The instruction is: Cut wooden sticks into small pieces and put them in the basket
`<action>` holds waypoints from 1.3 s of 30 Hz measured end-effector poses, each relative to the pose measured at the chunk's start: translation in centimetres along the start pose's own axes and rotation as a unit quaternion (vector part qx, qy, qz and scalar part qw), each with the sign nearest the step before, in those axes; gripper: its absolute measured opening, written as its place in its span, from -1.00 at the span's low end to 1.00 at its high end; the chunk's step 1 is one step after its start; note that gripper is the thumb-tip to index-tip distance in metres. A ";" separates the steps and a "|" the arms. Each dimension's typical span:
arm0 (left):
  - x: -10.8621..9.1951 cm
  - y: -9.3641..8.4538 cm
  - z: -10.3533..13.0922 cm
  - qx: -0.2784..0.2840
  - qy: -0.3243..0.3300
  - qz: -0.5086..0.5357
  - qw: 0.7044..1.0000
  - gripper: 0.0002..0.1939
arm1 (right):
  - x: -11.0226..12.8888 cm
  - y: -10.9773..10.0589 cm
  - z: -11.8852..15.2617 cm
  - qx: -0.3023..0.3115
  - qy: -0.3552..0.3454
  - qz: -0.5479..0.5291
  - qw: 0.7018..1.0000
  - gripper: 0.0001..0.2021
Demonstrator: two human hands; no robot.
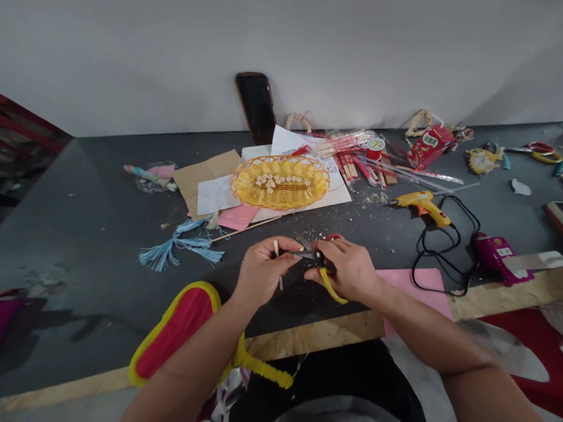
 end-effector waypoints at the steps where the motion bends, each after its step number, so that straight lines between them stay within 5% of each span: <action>1: 0.0 0.0 0.0 -0.002 -0.001 -0.003 1.000 -0.84 | 0.0 0.0 0.0 0.002 0.002 0.004 1.000 -0.47; 27: 0.1 -0.1 0.2 -0.018 -0.022 -0.085 0.996 -0.90 | 0.4 0.2 0.2 -0.007 0.001 0.065 0.998 -0.42; 39: 0.2 0.7 0.0 0.026 -0.028 -0.025 0.999 -0.82 | 0.2 -0.3 0.4 -0.036 -0.005 0.080 0.996 -0.48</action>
Point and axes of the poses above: each hand's wrist, its own z-axis away from the middle knuckle, its own y-axis out of the palm, x = y × z, the point moved 10 cm from there along -z, towards the middle knuckle, and after that the axes turned 11 degrees about x, right-handed, at the moved point
